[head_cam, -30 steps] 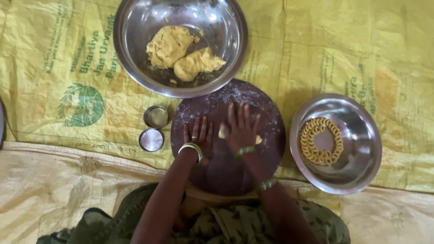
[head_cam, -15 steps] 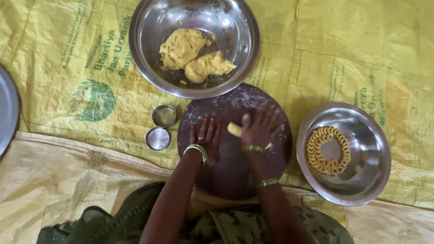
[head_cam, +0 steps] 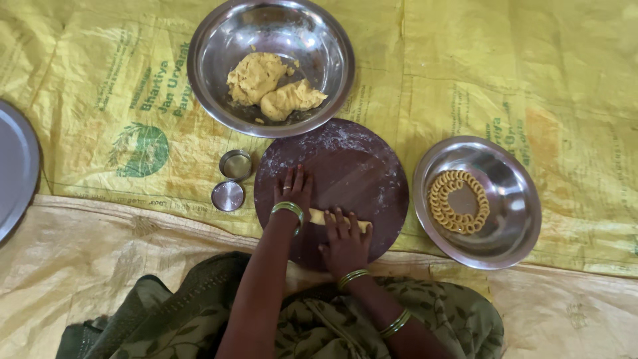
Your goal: The person kneads and rolls dough on a wooden board, then shapes it into a spiral pattern and places it into a metal bowl. The process is repeated with additional dough pieces.
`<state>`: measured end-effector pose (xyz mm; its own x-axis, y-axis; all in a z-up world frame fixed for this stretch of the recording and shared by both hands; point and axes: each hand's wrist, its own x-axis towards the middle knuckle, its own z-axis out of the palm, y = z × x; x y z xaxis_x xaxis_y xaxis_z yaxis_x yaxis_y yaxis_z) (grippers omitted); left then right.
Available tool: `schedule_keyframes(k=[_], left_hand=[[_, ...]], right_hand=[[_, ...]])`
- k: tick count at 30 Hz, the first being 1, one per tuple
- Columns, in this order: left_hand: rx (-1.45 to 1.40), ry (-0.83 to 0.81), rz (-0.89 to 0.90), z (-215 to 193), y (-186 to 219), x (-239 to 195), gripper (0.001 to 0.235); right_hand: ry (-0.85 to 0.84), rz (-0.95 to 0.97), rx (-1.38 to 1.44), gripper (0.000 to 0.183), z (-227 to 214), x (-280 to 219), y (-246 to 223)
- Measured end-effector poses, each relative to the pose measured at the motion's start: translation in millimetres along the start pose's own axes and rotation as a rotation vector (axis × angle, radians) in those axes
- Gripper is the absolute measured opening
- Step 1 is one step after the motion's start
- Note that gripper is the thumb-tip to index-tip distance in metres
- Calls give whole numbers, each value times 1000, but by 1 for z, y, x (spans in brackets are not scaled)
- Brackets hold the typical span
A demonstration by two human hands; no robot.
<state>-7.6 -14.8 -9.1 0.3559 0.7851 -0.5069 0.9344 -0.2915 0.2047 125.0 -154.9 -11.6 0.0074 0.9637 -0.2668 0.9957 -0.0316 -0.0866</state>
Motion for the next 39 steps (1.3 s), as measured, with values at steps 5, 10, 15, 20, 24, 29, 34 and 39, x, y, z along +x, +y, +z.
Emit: schedule_keyframes(k=[5,10,15,20,24,29,34,39], left_hand=[[5,0,109,2,27,-12,84],[-24,100,236,29,57,-26,71],[-97,388,239,52,50,-24,47],[-296,635,174,56,56,-27,36],[-193,754,218,51,56,-28,27],[-2,738,179,49,38,-14,36],[-463,622,-216,37,-4,10,39],[-673,573,-443,9,-23,24,67]], right_hand=[[235,-45,202,93,0,23,46],[475,-157,157,50,17,37,56],[405,-119,292,39,-3,31,57],[530,-78,482,31,-31,25,50],[3,282,798,32,-37,28,61],[-463,197,1643,37,-48,27,95],[-572,-12,2065,49,-63,15,112],[-512,74,2274,68,-48,32,104]])
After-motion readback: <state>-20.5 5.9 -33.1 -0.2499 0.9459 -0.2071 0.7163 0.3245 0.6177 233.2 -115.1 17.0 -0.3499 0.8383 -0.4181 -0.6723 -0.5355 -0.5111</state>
